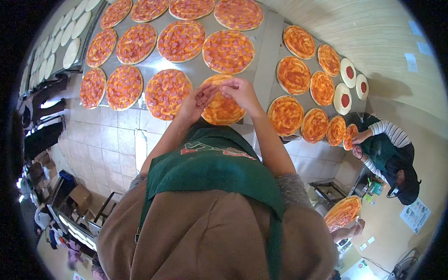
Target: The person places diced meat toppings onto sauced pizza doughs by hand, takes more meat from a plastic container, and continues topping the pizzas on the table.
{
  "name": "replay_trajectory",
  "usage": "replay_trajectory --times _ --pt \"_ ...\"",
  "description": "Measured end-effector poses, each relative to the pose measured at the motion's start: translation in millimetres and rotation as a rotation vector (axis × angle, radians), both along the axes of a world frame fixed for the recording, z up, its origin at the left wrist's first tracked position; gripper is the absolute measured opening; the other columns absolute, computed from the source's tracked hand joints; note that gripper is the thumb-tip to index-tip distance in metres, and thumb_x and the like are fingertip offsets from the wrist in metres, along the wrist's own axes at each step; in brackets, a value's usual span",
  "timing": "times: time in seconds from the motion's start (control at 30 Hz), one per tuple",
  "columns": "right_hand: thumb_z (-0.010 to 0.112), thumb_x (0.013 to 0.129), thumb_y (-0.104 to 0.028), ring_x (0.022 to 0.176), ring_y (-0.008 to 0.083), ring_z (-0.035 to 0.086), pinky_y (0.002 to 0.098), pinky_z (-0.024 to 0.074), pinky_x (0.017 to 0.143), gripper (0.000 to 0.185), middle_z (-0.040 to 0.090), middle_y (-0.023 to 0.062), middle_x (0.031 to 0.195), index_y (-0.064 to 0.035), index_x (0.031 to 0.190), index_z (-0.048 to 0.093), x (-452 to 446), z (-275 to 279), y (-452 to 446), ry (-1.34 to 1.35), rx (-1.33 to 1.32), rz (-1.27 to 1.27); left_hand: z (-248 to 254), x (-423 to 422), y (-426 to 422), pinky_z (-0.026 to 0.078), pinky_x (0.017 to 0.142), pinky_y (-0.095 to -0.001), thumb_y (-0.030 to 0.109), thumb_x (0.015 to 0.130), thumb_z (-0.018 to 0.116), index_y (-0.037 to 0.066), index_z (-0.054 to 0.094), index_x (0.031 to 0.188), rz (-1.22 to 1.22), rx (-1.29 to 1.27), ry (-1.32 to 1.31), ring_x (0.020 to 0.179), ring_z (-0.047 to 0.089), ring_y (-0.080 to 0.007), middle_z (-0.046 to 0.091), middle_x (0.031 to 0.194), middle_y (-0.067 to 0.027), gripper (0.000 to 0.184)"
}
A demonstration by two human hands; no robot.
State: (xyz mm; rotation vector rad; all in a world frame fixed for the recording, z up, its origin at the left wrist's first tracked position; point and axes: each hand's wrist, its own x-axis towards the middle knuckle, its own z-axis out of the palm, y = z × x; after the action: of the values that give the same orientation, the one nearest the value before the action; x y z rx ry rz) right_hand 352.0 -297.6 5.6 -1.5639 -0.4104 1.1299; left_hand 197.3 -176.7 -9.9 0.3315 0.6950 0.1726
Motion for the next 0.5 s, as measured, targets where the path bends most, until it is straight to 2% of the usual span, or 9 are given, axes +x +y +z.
replay_trajectory --times 0.1,0.2,0.3,0.4,0.5 --pt "0.067 0.082 -0.010 0.074 0.0127 0.063 0.0244 0.0501 0.065 0.017 0.067 0.0074 0.081 0.0029 0.092 0.066 -6.8 -27.9 10.4 -0.120 -0.072 0.084 -15.1 -36.5 2.7 0.041 0.103 -0.0341 0.019 0.098 0.038 -0.005 0.046 0.126 0.076 0.031 0.023 0.119 0.052 -0.0258 0.054 0.125 -0.0186 0.038" --pt "0.070 0.078 -0.014 0.071 0.0155 0.065 0.0292 0.0505 0.065 0.015 0.068 0.0077 0.076 -0.0013 0.085 0.069 -8.5 -48.8 33.0 -0.374 -0.140 0.109 -10.4 -69.5 1.6 0.043 0.101 -0.0337 0.019 0.098 0.036 -0.006 0.045 0.126 0.179 0.040 0.084 0.119 0.052 -0.0266 0.054 0.126 -0.0183 0.038" --pt "0.071 0.074 -0.017 0.073 0.0215 0.065 0.0350 0.0504 0.068 0.013 0.067 0.0105 0.074 -0.0061 0.081 0.070 -3.6 -53.5 54.0 -0.779 -0.305 0.215 -15.0 -95.5 -1.7 0.045 0.099 -0.0332 0.019 0.099 0.034 -0.006 0.043 0.127 0.268 0.020 0.073 0.117 0.054 -0.0268 0.054 0.125 -0.0185 0.039" --pt "0.069 0.073 -0.017 0.076 0.0281 0.065 0.0396 0.0500 0.072 0.010 0.067 0.0126 0.077 -0.0082 0.078 0.071 -2.0 -53.5 69.2 -0.806 -0.344 0.261 -22.7 -113.5 -9.1 0.046 0.099 -0.0336 0.020 0.099 0.035 -0.006 0.044 0.127 0.345 -0.008 0.068 0.115 0.055 -0.0267 0.056 0.123 -0.0177 0.039" --pt "0.068 0.073 -0.016 0.077 0.0296 0.065 0.0405 0.0501 0.072 0.009 0.067 0.0136 0.078 -0.0072 0.076 0.070 -0.9 -50.4 80.0 -0.989 -0.410 0.399 -18.8 -121.0 -16.4 0.047 0.097 -0.0338 0.020 0.099 0.035 -0.006 0.045 0.125 0.396 -0.022 0.098 0.114 0.056 -0.0267 0.057 0.121 -0.0170 0.038"
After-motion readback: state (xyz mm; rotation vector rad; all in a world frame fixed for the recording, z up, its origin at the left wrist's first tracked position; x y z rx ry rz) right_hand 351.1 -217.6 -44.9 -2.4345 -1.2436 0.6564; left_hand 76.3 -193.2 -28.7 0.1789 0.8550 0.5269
